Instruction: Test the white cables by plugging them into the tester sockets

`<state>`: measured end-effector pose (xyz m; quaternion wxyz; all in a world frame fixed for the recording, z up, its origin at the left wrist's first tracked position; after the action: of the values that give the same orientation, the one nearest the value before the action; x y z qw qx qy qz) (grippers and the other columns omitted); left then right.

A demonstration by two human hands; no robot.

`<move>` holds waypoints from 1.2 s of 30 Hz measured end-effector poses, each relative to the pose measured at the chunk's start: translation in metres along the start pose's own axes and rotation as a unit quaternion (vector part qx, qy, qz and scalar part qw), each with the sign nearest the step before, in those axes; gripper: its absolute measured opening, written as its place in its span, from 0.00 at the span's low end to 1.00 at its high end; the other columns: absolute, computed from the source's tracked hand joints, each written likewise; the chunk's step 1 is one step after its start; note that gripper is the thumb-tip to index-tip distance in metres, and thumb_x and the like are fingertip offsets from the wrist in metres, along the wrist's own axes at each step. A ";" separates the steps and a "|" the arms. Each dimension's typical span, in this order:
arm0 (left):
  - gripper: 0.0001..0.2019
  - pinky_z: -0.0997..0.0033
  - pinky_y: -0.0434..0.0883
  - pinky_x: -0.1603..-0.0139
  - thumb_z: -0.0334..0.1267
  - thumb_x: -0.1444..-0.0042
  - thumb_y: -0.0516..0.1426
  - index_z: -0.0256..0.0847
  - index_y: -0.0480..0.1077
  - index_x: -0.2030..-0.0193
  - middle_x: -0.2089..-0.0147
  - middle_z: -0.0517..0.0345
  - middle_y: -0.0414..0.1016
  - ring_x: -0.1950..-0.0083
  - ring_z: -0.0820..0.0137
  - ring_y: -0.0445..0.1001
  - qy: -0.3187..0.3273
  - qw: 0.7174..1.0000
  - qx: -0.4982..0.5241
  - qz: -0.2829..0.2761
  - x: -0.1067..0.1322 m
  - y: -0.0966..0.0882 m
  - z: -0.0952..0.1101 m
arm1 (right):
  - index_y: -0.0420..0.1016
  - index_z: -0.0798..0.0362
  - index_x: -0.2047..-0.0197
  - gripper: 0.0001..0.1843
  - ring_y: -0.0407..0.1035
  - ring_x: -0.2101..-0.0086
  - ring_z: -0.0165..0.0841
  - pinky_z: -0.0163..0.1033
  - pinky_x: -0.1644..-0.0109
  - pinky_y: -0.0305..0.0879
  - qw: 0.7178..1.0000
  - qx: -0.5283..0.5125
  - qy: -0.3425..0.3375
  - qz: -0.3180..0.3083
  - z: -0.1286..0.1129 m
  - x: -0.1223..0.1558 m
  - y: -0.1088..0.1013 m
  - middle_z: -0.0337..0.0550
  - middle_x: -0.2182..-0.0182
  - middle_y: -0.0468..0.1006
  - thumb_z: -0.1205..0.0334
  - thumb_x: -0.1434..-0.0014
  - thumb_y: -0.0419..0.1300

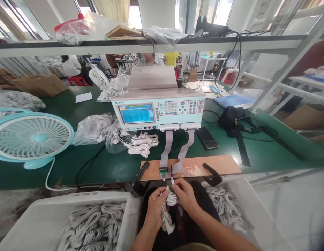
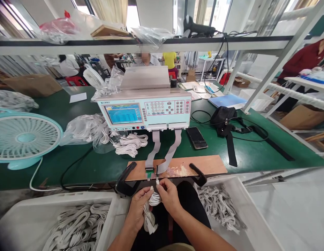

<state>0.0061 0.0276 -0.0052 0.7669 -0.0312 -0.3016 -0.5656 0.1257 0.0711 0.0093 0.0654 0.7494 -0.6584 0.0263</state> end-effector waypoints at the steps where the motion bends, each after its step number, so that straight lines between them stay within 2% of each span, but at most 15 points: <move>1: 0.17 0.80 0.59 0.86 0.46 0.60 0.64 0.36 0.72 0.67 0.80 0.64 0.68 0.83 0.79 0.61 -0.004 1.000 -0.001 -0.005 0.000 -0.001 0.000 | 0.64 0.54 0.75 0.13 0.54 0.79 0.26 0.32 0.75 0.52 1.000 -0.010 0.007 0.000 0.000 0.000 0.001 0.33 0.81 0.62 0.54 0.50 0.59; 4: 0.15 0.81 0.58 0.85 0.47 0.57 0.62 0.36 0.72 0.67 0.81 0.64 0.67 0.83 0.79 0.61 0.007 0.998 -0.046 -0.036 -0.003 -0.003 0.007 | 0.64 0.55 0.76 0.13 0.53 0.80 0.25 0.32 0.75 0.51 0.998 -0.048 0.038 -0.004 -0.002 0.000 0.004 0.32 0.82 0.62 0.55 0.52 0.61; 8: 0.17 0.82 0.54 0.86 0.50 0.52 0.58 0.36 0.69 0.76 0.84 0.65 0.62 0.85 0.79 0.57 0.040 0.978 -0.159 -0.131 -0.006 -0.001 0.024 | 0.64 0.55 0.79 0.14 0.52 0.81 0.24 0.32 0.76 0.50 0.990 -0.106 0.090 0.001 -0.005 -0.001 0.008 0.32 0.84 0.63 0.55 0.56 0.63; 10: 0.18 0.81 0.53 0.86 0.51 0.52 0.57 0.36 0.68 0.78 0.85 0.65 0.61 0.85 0.79 0.56 0.044 0.969 -0.188 -0.155 -0.007 0.000 0.028 | 0.65 0.55 0.80 0.15 0.52 0.82 0.24 0.32 0.76 0.50 0.987 -0.123 0.105 0.009 -0.006 -0.001 0.010 0.32 0.84 0.62 0.55 0.57 0.64; 16: 0.14 0.80 0.54 0.83 0.46 0.50 0.56 0.35 0.71 0.71 0.80 0.65 0.62 0.81 0.79 0.57 0.104 0.983 -0.134 -0.071 -0.013 -0.001 0.026 | 0.67 0.56 0.78 0.15 0.54 0.81 0.24 0.32 0.74 0.52 0.986 -0.120 0.117 0.003 -0.005 -0.001 0.009 0.34 0.83 0.65 0.53 0.57 0.64; 20: 0.13 0.80 0.55 0.82 0.45 0.51 0.56 0.37 0.67 0.77 0.81 0.66 0.60 0.81 0.79 0.57 0.122 0.984 -0.121 -0.042 -0.012 -0.001 0.025 | 0.67 0.56 0.79 0.16 0.56 0.80 0.25 0.33 0.73 0.54 0.990 -0.105 0.098 -0.004 -0.013 -0.002 0.008 0.34 0.83 0.65 0.53 0.57 0.65; 22: 0.15 0.79 0.55 0.82 0.46 0.51 0.57 0.37 0.65 0.80 0.82 0.67 0.58 0.82 0.79 0.56 0.123 0.985 -0.117 -0.032 -0.012 -0.002 0.026 | 0.67 0.56 0.79 0.16 0.57 0.80 0.26 0.33 0.72 0.55 0.991 -0.097 0.094 -0.004 -0.016 -0.002 0.009 0.35 0.83 0.65 0.52 0.57 0.65; 27: 0.14 0.80 0.55 0.83 0.48 0.52 0.57 0.37 0.67 0.76 0.82 0.67 0.58 0.82 0.78 0.56 0.113 0.990 -0.088 -0.014 -0.013 0.000 0.024 | 0.69 0.55 0.79 0.16 0.58 0.79 0.27 0.34 0.71 0.56 0.992 -0.089 0.093 -0.006 -0.017 -0.002 0.008 0.36 0.82 0.67 0.51 0.58 0.65; 31: 0.14 0.79 0.59 0.78 0.47 0.51 0.57 0.36 0.68 0.75 0.80 0.65 0.61 0.79 0.78 0.60 0.121 0.992 -0.038 -0.005 -0.012 0.003 0.020 | 0.71 0.56 0.78 0.16 0.59 0.78 0.27 0.34 0.70 0.56 0.992 -0.088 0.089 -0.012 -0.016 -0.003 0.008 0.36 0.81 0.68 0.51 0.57 0.65; 36: 0.15 0.78 0.62 0.74 0.48 0.51 0.57 0.37 0.67 0.77 0.79 0.64 0.63 0.76 0.76 0.62 0.153 0.987 -0.053 -0.006 -0.013 0.003 0.018 | 0.72 0.57 0.75 0.18 0.58 0.78 0.27 0.33 0.70 0.55 0.989 -0.105 0.098 -0.036 -0.013 -0.004 0.014 0.36 0.80 0.69 0.49 0.56 0.64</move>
<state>-0.0014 0.0471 0.0041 0.7980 0.0173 -0.1504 -0.5833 0.1122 0.0746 0.0229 0.2088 0.7556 -0.6202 0.0285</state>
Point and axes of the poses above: each hand's wrist, its own x-axis away from the middle knuckle, its own y-axis out of the palm, z = x × y, the point moved 5 cm from there along -x, towards the middle knuckle
